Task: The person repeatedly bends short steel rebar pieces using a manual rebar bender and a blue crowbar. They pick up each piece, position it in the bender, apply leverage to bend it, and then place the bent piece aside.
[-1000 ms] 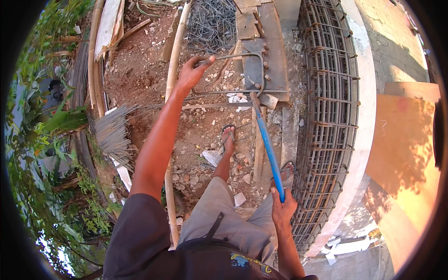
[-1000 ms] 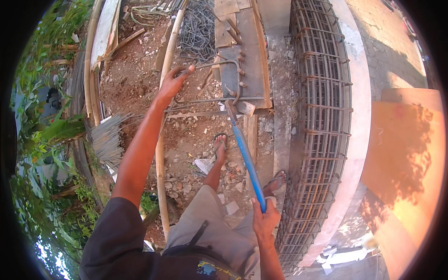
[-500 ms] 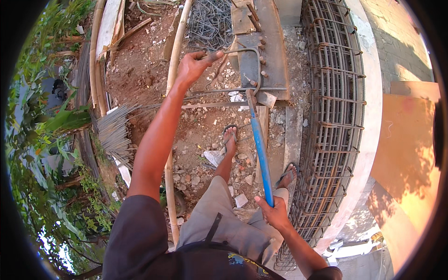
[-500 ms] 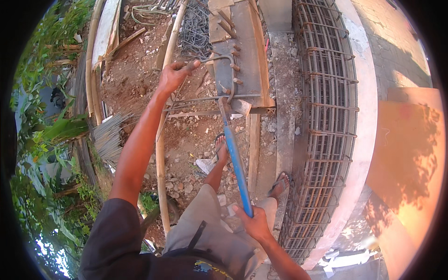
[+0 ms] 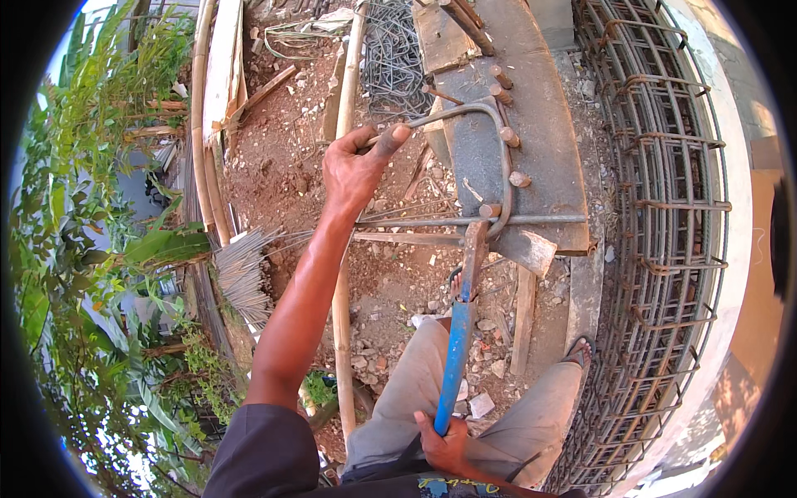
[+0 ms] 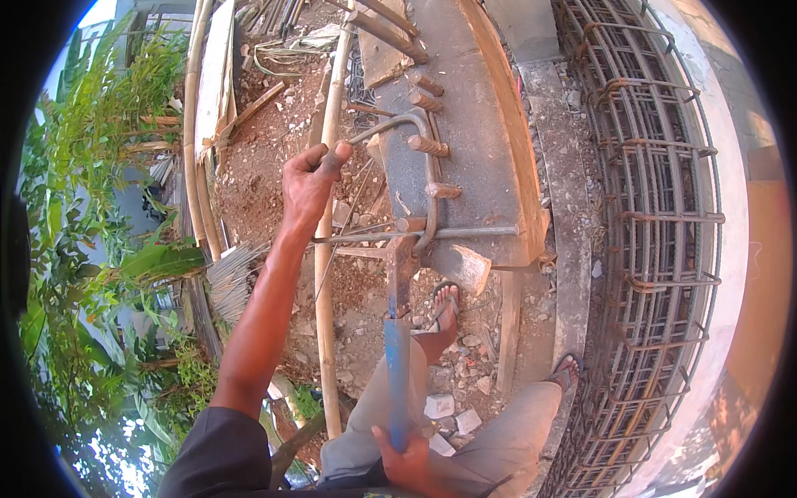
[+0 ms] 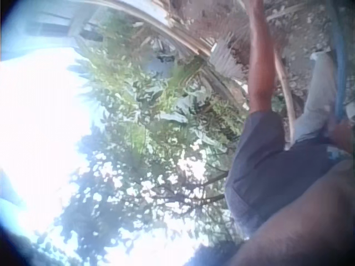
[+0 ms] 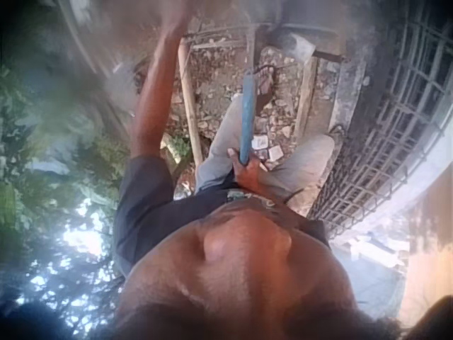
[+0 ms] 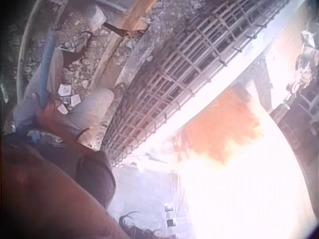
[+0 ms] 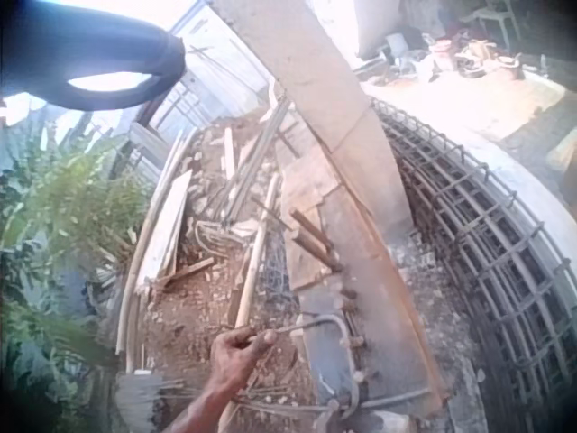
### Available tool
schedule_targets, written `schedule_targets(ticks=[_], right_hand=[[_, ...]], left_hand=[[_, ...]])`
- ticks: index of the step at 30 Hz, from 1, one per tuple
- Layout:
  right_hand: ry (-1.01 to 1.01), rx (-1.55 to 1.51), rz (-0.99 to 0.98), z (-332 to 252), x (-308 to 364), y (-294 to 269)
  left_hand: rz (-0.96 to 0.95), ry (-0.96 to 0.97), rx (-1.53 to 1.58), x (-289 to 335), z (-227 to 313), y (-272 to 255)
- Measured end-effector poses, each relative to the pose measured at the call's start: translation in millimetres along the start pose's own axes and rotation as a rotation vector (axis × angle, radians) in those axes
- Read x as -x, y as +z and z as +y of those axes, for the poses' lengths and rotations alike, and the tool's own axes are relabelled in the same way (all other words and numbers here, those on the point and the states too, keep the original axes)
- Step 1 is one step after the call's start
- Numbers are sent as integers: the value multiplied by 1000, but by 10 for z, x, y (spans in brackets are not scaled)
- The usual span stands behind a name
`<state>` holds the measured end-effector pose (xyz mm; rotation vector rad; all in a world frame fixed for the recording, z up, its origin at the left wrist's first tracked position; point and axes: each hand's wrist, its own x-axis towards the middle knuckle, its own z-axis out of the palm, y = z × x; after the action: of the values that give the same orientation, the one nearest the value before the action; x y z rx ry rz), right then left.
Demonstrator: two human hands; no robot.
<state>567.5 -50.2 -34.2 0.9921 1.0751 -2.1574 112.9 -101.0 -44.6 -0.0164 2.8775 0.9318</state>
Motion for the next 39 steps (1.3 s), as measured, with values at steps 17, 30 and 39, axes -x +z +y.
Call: schedule_targets(ticks=[17,30,39], right_hand=[[-323,76,615,-6,-378,1342],[-676,198,924,-1665,817,426],[-628,-256,774,-1989,641,573]], left_hand=[[-317,-42,-86,-160,272,-667],[-110,514,175,986,488,-1989],[-90,1141,362,341,825,-2148]])
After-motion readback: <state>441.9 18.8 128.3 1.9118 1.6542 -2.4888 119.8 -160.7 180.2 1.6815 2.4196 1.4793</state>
